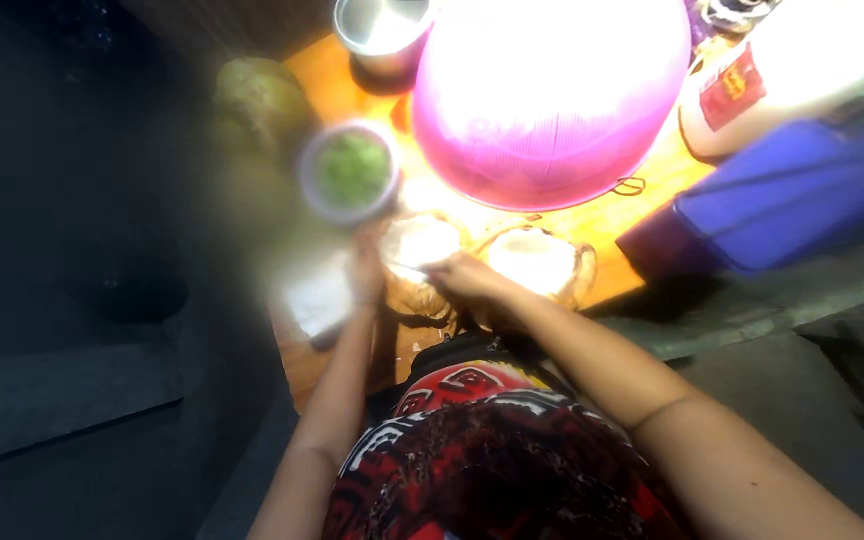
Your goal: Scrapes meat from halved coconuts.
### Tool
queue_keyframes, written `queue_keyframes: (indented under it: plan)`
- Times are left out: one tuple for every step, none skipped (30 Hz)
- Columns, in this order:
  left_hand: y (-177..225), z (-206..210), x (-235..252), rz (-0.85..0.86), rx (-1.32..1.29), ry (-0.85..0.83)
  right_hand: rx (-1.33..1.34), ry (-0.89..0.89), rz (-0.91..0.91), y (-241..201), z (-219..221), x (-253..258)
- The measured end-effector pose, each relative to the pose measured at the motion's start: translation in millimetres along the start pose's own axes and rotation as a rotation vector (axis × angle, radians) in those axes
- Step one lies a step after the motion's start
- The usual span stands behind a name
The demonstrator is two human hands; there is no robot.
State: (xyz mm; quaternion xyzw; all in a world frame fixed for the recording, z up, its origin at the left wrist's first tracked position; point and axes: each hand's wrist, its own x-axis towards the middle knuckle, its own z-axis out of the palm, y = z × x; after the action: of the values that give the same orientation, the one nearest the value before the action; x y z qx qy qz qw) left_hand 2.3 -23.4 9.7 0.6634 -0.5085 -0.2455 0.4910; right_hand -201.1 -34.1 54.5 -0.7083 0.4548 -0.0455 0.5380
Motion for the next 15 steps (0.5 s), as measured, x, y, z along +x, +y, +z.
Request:
queue_keyframes:
  plan:
    - [0,-1,-1,0.01,-0.008,-0.003,-0.01,-0.027,0.009,4,-6,0]
    - [-1,-1,-1,0.008,-0.011,-0.01,0.012,-0.009,0.019,9,-8,2]
    - [-1,-1,-1,-0.004,-0.013,-0.012,0.063,0.052,0.037,11,-5,4]
    - [-1,0,-1,-0.023,-0.016,-0.009,0.13,0.122,0.064,10,0,7]
    - [-1,1,-1,-0.034,-0.016,-0.003,0.189,0.168,0.084,5,5,9]
    - [-2,1,-1,-0.037,-0.017,0.007,0.222,0.185,0.089,-2,11,10]
    - [-3,1,-1,-0.035,-0.02,0.012,0.221,0.171,0.074,-7,15,8]
    - [-2,0,-1,-0.029,-0.022,0.014,0.19,0.13,0.053,-11,17,4]
    - [-2,-1,-2,-0.022,-0.023,0.014,0.149,0.067,0.039,-14,13,-1]
    - [-3,-2,-3,-0.018,-0.02,0.016,0.112,0.018,0.034,-14,8,-5]
    - [-3,-2,-4,-0.018,-0.016,0.017,0.104,0.009,0.038,-12,3,-7]
    - [-5,-2,-4,-0.022,-0.016,0.013,0.133,0.038,0.052,-8,2,-6]
    - [-5,-1,-4,-0.022,-0.017,0.009,0.192,0.1,0.074,-6,5,-3]
    - [-6,-1,-3,-0.019,-0.023,0.008,0.257,0.169,0.096,-5,11,1]
    - [-7,0,-2,-0.017,-0.031,0.011,0.306,0.206,0.11,-8,17,4]
